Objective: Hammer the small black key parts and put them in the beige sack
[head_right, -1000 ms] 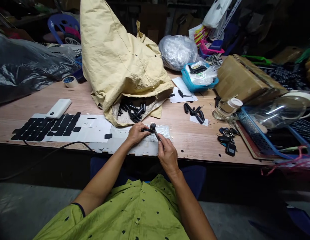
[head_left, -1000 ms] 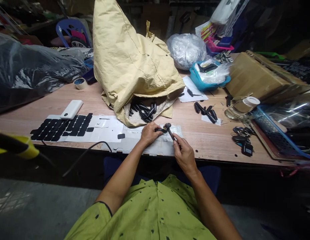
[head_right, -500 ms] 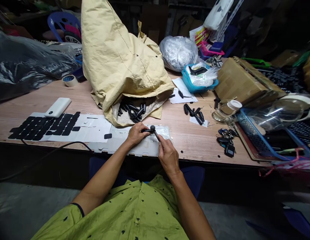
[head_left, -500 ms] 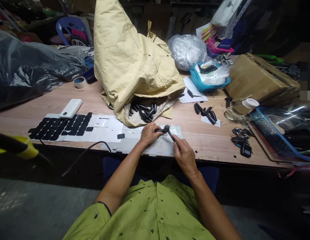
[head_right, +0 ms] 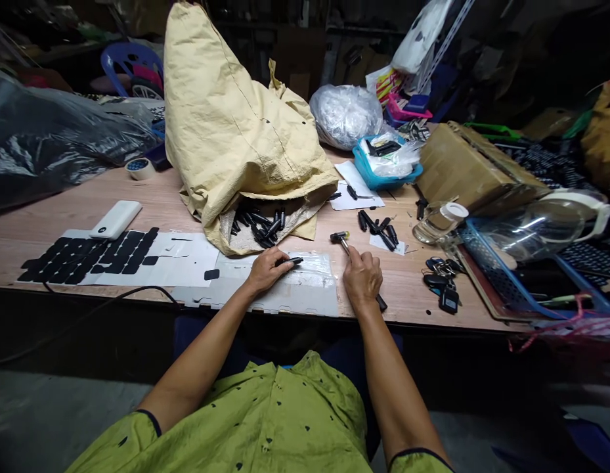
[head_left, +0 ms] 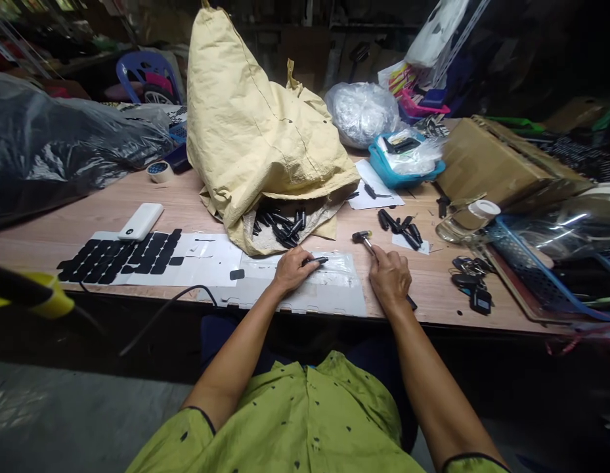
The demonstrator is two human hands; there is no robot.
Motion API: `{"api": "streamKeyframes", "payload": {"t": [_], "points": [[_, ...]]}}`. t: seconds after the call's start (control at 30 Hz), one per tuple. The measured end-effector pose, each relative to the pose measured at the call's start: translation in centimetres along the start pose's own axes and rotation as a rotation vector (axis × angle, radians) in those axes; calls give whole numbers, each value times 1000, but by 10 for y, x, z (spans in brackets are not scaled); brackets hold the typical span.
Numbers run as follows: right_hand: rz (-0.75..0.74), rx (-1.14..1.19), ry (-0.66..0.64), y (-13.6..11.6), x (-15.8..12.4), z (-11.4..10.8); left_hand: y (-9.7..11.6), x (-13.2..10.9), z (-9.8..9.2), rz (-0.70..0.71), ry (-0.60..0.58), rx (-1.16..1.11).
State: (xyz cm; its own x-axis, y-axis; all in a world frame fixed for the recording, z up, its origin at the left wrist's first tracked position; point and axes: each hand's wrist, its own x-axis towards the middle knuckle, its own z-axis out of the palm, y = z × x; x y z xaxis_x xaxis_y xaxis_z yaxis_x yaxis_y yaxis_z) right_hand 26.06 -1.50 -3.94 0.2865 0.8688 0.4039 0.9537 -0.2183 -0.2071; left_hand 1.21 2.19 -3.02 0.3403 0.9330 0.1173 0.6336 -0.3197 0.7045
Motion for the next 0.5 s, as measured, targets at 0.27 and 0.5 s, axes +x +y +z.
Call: {"api": "streamKeyframes", "payload": {"t": [0.27,0.5], "points": [[14,-89,0,-7,-3,3,1,-5,-2,18,-2,-19],[19,-82,11,-4,-1,4,18,-17,-8,-85,-38,-542]]}}
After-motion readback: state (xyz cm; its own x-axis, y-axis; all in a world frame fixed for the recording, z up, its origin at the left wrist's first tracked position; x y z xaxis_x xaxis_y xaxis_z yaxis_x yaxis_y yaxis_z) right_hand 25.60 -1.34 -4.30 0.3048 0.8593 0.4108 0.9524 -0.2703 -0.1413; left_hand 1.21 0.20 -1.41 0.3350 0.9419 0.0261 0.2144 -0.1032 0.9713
